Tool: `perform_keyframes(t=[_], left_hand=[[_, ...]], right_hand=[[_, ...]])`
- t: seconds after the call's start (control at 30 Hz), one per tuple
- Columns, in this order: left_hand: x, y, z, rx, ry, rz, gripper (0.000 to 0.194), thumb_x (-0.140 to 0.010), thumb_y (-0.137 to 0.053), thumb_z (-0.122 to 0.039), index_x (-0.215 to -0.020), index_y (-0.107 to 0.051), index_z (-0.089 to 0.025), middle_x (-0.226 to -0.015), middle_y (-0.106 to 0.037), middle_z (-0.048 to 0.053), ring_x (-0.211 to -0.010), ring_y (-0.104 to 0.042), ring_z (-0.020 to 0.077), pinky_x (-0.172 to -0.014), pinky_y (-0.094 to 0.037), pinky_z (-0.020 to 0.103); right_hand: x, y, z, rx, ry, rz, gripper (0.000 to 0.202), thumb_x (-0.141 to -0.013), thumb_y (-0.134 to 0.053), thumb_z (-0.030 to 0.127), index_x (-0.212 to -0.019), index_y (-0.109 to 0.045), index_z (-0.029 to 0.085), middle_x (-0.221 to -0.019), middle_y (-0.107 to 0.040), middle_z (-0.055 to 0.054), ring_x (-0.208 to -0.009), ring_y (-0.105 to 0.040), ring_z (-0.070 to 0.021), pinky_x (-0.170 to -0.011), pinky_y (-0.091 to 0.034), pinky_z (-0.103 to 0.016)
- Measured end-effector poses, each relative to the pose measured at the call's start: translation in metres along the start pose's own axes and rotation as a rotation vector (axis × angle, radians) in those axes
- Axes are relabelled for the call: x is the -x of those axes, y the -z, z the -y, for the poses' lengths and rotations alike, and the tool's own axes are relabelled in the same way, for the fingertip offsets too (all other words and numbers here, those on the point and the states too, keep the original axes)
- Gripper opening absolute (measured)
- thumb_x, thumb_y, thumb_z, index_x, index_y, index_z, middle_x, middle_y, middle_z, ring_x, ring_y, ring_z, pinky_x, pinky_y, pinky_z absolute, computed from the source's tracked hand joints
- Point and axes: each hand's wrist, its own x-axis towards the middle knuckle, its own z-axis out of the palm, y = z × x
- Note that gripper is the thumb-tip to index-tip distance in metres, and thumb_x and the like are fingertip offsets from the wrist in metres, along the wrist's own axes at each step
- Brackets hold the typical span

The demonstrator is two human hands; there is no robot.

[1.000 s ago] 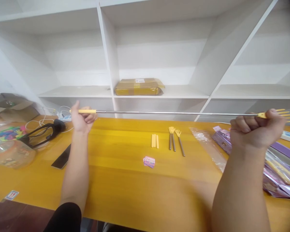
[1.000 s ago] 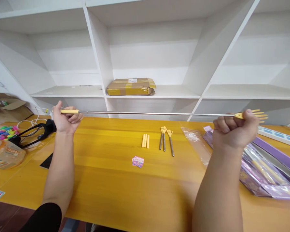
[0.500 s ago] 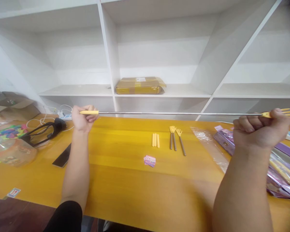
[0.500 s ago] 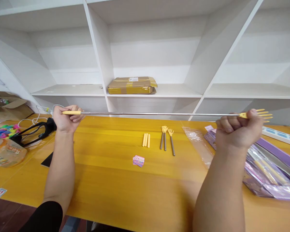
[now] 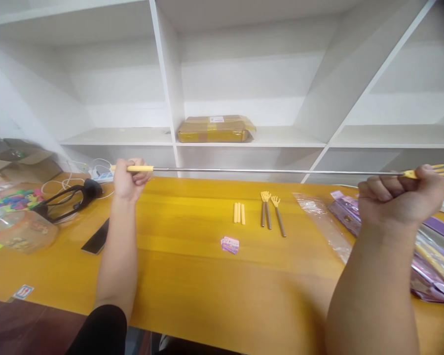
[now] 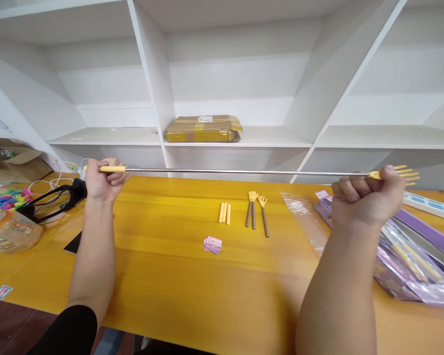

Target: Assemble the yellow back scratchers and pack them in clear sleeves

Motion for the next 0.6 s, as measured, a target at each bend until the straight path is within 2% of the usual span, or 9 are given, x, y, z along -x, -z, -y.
perform_keyframes(t=[0.13, 0.2, 0.23, 0.3, 0.37, 0.43, 0.5, 0.6], left_hand=[[-0.002, 0.002, -0.006, -0.005, 0.030, -0.050, 0.057, -0.098, -0.056, -0.038, -0.057, -0.019, -0.022, -0.048, -0.016, -0.007, -0.038, -0.018, 0.0068, -0.041, -0.026, 0.021], [0.000, -0.006, 0.002, -0.006, 0.002, -0.088, 0.060, -0.097, -0.059, -0.041, -0.058, -0.019, -0.022, -0.049, -0.015, -0.007, -0.040, -0.016, 0.0070, -0.041, -0.024, 0.022], [0.002, -0.015, 0.012, -0.011, -0.036, -0.092, 0.061, -0.097, -0.061, -0.043, -0.058, -0.019, -0.022, -0.049, -0.014, -0.007, -0.041, -0.015, 0.0071, -0.041, -0.022, 0.022], [0.011, -0.040, 0.045, -0.031, -0.129, -0.058, 0.063, -0.094, -0.064, -0.048, -0.057, -0.020, -0.022, -0.051, -0.014, -0.007, -0.043, -0.014, 0.0075, -0.042, -0.017, 0.023], [0.023, -0.071, 0.086, -0.065, -0.123, 0.062, 0.062, -0.091, -0.063, -0.054, -0.055, -0.023, -0.022, -0.052, -0.017, -0.005, -0.045, -0.017, 0.0081, -0.045, -0.013, 0.026], [0.035, -0.095, 0.120, -0.068, -0.103, 0.119, 0.061, -0.089, -0.061, -0.054, -0.055, -0.022, -0.023, -0.052, -0.016, -0.005, -0.047, -0.017, 0.0085, -0.048, -0.011, 0.028], [0.043, -0.105, 0.136, -0.099, -0.089, 0.171, 0.058, -0.087, -0.063, -0.050, -0.057, -0.022, -0.022, -0.054, -0.016, -0.005, -0.049, -0.017, 0.0087, -0.050, -0.010, 0.028], [0.049, -0.101, 0.132, -0.122, -0.049, 0.240, 0.053, -0.087, -0.060, -0.045, -0.059, -0.021, -0.022, -0.056, -0.014, -0.005, -0.050, -0.014, 0.0096, -0.052, -0.009, 0.029]], right_hand=[[-0.009, 0.003, 0.006, -0.006, 0.003, -0.031, 0.049, -0.103, -0.045, 0.016, -0.057, -0.028, 0.020, -0.061, -0.007, 0.009, -0.048, -0.001, -0.0051, -0.039, -0.009, -0.017], [-0.007, -0.002, -0.002, 0.019, 0.040, -0.014, 0.050, -0.104, -0.048, 0.019, -0.059, -0.028, 0.020, -0.059, -0.010, 0.009, -0.047, -0.004, -0.0049, -0.040, -0.011, -0.018], [0.000, -0.008, -0.012, 0.049, 0.067, 0.003, 0.051, -0.105, -0.050, 0.021, -0.059, -0.028, 0.020, -0.057, -0.012, 0.009, -0.046, -0.006, -0.0047, -0.040, -0.011, -0.018], [0.028, -0.025, -0.045, 0.141, 0.099, 0.068, 0.055, -0.106, -0.059, 0.028, -0.061, -0.028, 0.020, -0.054, -0.019, 0.009, -0.045, -0.012, -0.0041, -0.040, -0.013, -0.017], [0.074, -0.043, -0.090, 0.261, -0.038, 0.173, 0.062, -0.106, -0.062, 0.045, -0.062, -0.025, 0.021, -0.052, -0.021, 0.009, -0.044, -0.019, -0.0051, -0.041, -0.019, -0.020], [0.122, -0.054, -0.132, 0.283, -0.120, 0.260, 0.069, -0.102, -0.063, 0.061, -0.061, -0.023, 0.023, -0.051, -0.019, 0.010, -0.044, -0.018, -0.0054, -0.040, -0.020, -0.022], [0.159, -0.056, -0.157, 0.289, -0.160, 0.351, 0.072, -0.092, -0.070, 0.069, -0.061, -0.023, 0.024, -0.055, -0.015, 0.011, -0.046, -0.018, -0.0054, -0.042, -0.019, -0.022], [0.182, -0.053, -0.159, 0.270, -0.163, 0.477, 0.073, -0.087, -0.076, 0.069, -0.062, -0.024, 0.024, -0.059, -0.013, 0.011, -0.048, -0.017, -0.0057, -0.044, -0.017, -0.022]])
